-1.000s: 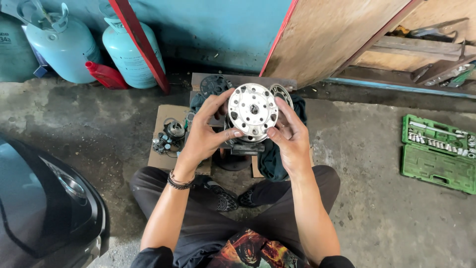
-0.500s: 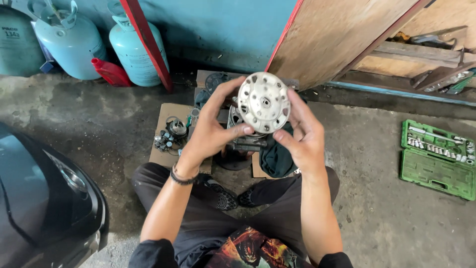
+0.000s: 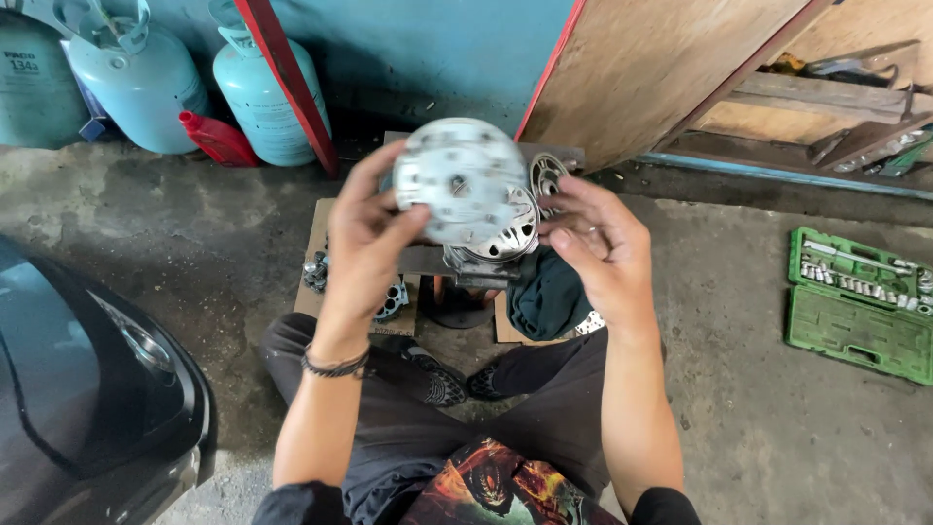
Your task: Inspecting and assembling the internal components of an automotive air conditioning compressor
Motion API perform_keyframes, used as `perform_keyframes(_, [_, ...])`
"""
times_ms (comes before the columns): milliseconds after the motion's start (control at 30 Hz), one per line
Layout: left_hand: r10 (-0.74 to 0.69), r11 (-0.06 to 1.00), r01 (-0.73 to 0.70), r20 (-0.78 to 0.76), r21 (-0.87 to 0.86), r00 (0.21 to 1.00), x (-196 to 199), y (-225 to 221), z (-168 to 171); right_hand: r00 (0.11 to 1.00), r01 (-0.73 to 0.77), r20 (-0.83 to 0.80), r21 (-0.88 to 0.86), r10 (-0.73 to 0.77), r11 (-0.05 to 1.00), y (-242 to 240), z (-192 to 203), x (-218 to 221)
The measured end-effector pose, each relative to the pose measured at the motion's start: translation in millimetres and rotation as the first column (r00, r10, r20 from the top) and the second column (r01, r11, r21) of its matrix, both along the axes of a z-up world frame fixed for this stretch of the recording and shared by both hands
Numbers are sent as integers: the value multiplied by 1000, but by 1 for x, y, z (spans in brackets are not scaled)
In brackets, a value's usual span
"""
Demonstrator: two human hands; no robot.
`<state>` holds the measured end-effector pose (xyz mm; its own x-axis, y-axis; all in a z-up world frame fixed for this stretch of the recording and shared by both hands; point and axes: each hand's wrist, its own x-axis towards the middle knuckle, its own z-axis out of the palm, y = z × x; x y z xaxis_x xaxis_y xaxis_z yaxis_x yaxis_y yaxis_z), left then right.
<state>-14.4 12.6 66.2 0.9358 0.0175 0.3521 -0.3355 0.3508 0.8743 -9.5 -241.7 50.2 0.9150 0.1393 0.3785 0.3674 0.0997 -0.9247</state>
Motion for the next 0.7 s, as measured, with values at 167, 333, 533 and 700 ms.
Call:
perform_keyframes(167, [174, 975, -196, -192, -103, 966, -9, 27, -57, 987, 160, 66, -574, -150, 803, -3, -8, -7])
perform_keyframes(333, [286, 949, -314, -328, -37, 901, -10, 33, -98, 972, 234, 156, -743, -178, 628, -8, -10, -1])
perform_keyframes(533, [366, 928, -316, -333, 196, 869, -5, 23, -115, 987, 154, 120, -865, -103, 477, -3, 11, 15])
perform_keyframes(700, [323, 928, -233, -313, 293, 893, -1, 19, -128, 995, 18, -17, -935, -94, 355, -1, 24, 30])
